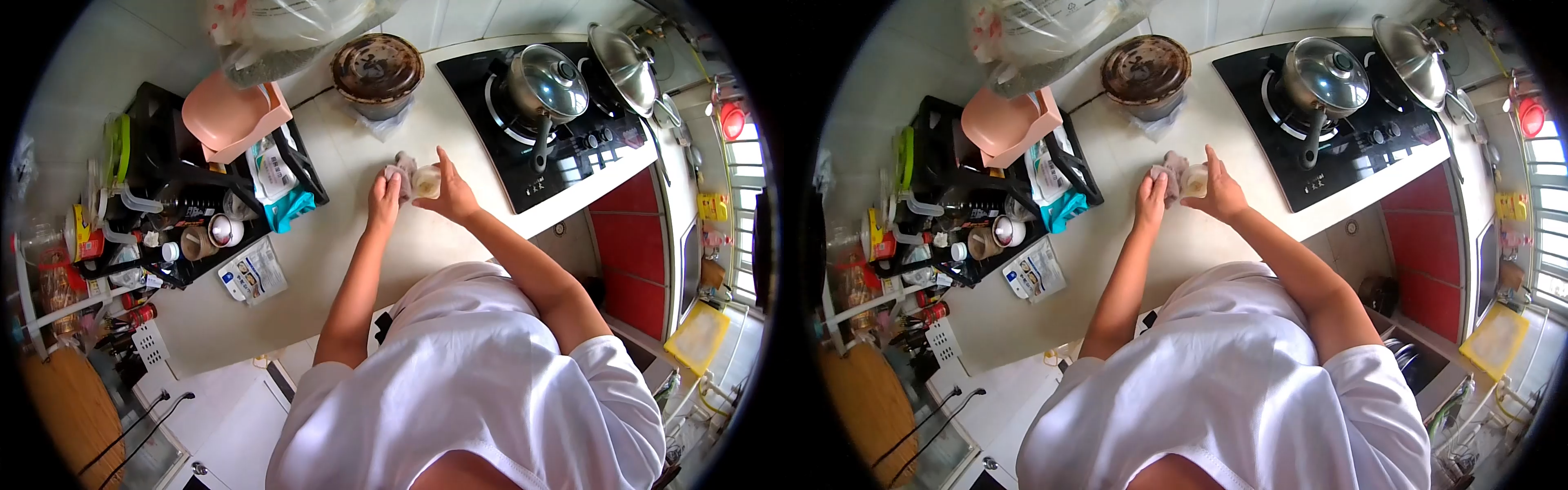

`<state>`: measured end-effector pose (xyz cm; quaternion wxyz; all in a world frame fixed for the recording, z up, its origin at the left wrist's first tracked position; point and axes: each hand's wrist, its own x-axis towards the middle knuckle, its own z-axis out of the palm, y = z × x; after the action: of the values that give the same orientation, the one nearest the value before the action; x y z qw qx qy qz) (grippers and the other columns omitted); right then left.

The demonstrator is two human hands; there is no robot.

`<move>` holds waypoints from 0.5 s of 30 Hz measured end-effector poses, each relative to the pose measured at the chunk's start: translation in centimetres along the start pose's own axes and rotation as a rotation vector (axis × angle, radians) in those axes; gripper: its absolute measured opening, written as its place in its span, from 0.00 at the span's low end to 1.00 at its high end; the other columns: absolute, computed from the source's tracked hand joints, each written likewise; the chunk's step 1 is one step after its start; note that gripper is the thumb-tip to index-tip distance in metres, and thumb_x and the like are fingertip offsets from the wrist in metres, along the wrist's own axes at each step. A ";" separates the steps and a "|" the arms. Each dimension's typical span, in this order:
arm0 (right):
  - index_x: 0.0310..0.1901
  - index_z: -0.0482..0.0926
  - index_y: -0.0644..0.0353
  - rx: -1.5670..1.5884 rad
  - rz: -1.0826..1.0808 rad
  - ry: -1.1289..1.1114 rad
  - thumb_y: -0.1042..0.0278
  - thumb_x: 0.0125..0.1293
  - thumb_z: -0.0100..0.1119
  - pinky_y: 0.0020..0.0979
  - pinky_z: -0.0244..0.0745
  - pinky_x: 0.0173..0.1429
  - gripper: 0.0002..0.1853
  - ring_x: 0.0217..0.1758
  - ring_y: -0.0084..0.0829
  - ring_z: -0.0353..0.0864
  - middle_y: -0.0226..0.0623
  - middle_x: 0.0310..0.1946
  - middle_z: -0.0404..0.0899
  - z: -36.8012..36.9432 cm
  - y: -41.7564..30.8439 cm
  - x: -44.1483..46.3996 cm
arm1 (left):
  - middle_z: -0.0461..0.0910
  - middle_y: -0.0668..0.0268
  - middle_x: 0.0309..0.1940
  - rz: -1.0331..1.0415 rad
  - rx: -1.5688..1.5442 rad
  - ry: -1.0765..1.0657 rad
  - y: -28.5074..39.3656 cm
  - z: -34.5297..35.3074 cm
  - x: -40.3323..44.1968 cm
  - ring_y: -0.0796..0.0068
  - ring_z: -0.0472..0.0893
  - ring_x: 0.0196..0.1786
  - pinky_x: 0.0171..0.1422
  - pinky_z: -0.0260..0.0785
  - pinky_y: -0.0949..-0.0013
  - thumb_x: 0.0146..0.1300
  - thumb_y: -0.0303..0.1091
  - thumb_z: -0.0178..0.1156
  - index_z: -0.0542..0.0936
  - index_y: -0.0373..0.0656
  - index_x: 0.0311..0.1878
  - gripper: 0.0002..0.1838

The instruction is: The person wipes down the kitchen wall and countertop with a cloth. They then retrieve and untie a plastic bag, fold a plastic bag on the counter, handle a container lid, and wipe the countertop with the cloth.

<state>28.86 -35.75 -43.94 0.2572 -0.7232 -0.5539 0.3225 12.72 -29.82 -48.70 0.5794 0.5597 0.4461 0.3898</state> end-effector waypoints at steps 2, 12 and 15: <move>0.73 0.40 0.59 0.017 0.004 -0.022 0.57 0.43 0.77 0.40 0.72 0.60 0.63 0.57 0.52 0.76 0.53 0.55 0.73 0.1 -0.2 0.3 | 0.79 0.62 0.38 -0.088 0.007 -0.052 0.2 0.3 1.1 0.71 0.77 0.40 0.47 0.70 0.67 0.70 0.38 0.51 0.76 0.37 0.46 0.13; 0.72 0.46 0.63 -0.051 -0.056 -0.011 0.60 0.45 0.74 0.41 0.73 0.58 0.57 0.55 0.52 0.77 0.53 0.56 0.74 0.6 0.1 0.9 | 0.78 0.56 0.47 0.265 0.215 -0.261 -0.1 1.4 3.1 0.56 0.78 0.50 0.57 0.69 0.62 0.63 0.30 0.49 0.78 0.38 0.51 0.15; 0.72 0.47 0.64 -0.058 -0.054 -0.007 0.61 0.45 0.74 0.41 0.73 0.57 0.56 0.54 0.52 0.77 0.53 0.56 0.74 0.7 0.1 0.7 | 0.78 0.55 0.48 0.236 0.183 -0.192 0.2 1.2 1.8 0.55 0.78 0.51 0.57 0.70 0.60 0.65 0.31 0.51 0.78 0.37 0.53 0.15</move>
<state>28.51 -35.07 -44.64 0.2428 -0.7138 -0.5834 0.3020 14.36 -28.47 -48.70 0.5160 0.6934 0.3535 0.3577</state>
